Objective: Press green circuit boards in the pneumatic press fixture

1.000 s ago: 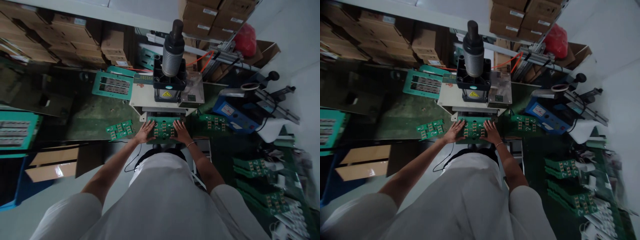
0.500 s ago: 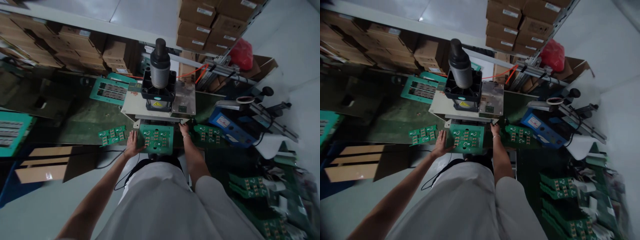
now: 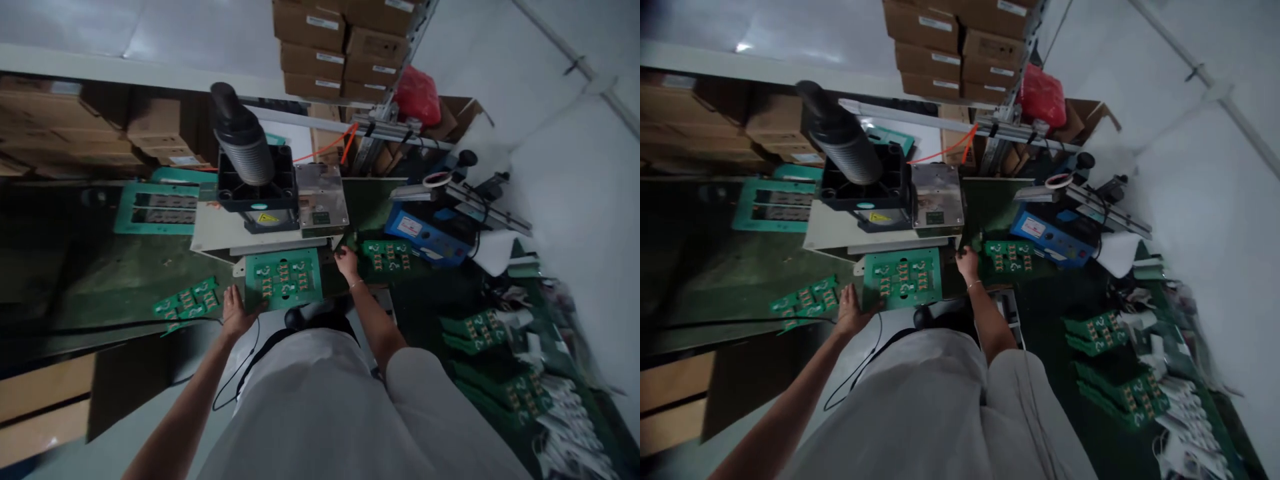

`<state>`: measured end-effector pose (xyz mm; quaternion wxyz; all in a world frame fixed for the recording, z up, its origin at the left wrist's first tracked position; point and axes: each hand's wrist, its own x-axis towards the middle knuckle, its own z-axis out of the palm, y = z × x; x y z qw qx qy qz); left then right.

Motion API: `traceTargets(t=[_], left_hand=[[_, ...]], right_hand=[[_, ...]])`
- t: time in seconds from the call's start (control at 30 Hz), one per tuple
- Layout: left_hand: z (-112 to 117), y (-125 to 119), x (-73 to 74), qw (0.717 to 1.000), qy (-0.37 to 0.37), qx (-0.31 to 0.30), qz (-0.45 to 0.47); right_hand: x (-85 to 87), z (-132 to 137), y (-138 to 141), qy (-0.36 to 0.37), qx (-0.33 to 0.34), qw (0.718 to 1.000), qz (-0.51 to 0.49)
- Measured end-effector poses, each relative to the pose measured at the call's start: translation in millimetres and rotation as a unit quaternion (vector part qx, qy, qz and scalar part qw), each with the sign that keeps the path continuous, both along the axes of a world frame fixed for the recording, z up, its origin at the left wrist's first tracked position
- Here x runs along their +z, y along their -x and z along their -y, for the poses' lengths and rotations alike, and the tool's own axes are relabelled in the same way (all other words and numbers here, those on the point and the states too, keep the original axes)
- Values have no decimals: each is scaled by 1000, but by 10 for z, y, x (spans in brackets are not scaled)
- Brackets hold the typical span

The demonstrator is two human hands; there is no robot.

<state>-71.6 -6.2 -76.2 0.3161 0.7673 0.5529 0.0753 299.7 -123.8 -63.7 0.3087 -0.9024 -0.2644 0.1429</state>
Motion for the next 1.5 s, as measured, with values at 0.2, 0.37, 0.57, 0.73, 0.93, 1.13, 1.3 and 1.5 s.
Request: traceTargets(t=[0.2, 0.37, 0.57, 0.73, 0.93, 1.13, 1.3, 1.5], left_hand=[[20, -40, 112, 997, -43, 41, 48], [-58, 14, 204, 991, -102, 68, 56], [-74, 73, 284, 988, -121, 72, 71], [-47, 150, 275, 987, -124, 70, 75], [-71, 180, 256, 987, -131, 58, 74], [-132, 54, 309, 985, -142, 36, 86], [-184, -51, 303, 984, -147, 4, 97], [-244, -135, 219, 972, -208, -58, 94]], right_hand=[[694, 932, -428, 83, -131, 971, 184], [924, 1206, -815, 227, -186, 938, 186], [880, 1108, -857, 264, -146, 944, 134], [955, 1117, -860, 253, -156, 946, 129], [1120, 1200, -748, 224, -148, 946, 180], [1231, 1174, -378, 167, -127, 956, 207], [1266, 1091, 19, 126, -85, 965, 214], [1135, 986, 369, 68, -27, 966, 248]])
